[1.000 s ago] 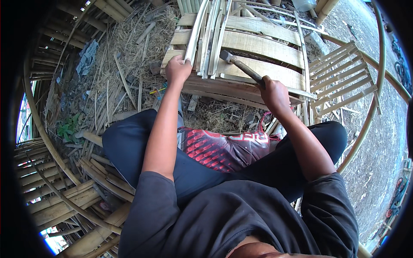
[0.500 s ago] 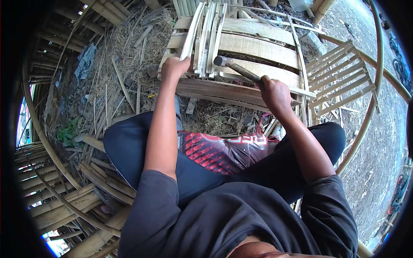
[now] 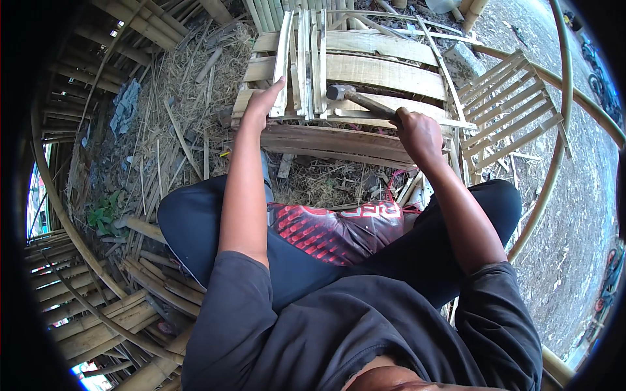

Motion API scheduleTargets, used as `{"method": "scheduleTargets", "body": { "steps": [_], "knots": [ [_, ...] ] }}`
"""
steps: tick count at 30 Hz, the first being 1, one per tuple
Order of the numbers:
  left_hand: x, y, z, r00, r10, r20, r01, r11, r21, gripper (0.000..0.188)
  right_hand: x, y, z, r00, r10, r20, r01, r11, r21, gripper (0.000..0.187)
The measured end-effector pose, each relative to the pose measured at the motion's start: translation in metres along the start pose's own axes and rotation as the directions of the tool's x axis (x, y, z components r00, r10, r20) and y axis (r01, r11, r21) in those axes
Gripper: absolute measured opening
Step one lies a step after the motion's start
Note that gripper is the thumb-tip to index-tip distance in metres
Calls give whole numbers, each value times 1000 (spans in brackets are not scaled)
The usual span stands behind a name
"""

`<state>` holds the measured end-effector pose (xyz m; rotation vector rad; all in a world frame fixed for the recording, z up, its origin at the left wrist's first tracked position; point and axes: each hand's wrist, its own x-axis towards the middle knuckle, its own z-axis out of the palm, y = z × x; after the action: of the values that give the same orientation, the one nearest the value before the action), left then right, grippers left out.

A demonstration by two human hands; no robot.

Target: The person nails thin bamboo slats onto a wooden frame using a hammer, handling individual nails and securing the slats in a parallel row.

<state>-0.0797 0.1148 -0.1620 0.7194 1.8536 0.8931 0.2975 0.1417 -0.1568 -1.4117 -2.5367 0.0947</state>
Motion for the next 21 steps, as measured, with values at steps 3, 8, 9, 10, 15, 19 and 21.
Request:
{"method": "scheduleTargets", "body": {
  "steps": [3,8,9,10,15,19,21],
  "knots": [
    [-4,8,36,988,-41,-152,36,999,-38,79,-2,12,5,1000,30,6,-30,999,-27,13],
    [16,-19,33,936,240,-257,-210,968,139,48,7,9,5,999,14,-39,-17,997,-77,12],
    [17,-24,31,909,294,-295,-276,956,101,50,8,7,5,998,7,-62,-11,998,-67,12],
    [14,-23,37,910,296,-290,-276,955,108,48,7,10,5,997,12,-79,-17,998,-64,11],
    [-6,-9,44,946,220,-239,-251,962,-108,45,11,18,6,996,30,-89,-37,996,-80,11],
    [-28,-4,42,954,183,-237,-233,951,-205,46,18,15,5,992,-4,-128,-8,996,-90,11],
    [-38,-1,41,956,151,-251,-211,950,-230,44,22,12,4,993,2,-120,-14,995,-101,12]
  ]
}}
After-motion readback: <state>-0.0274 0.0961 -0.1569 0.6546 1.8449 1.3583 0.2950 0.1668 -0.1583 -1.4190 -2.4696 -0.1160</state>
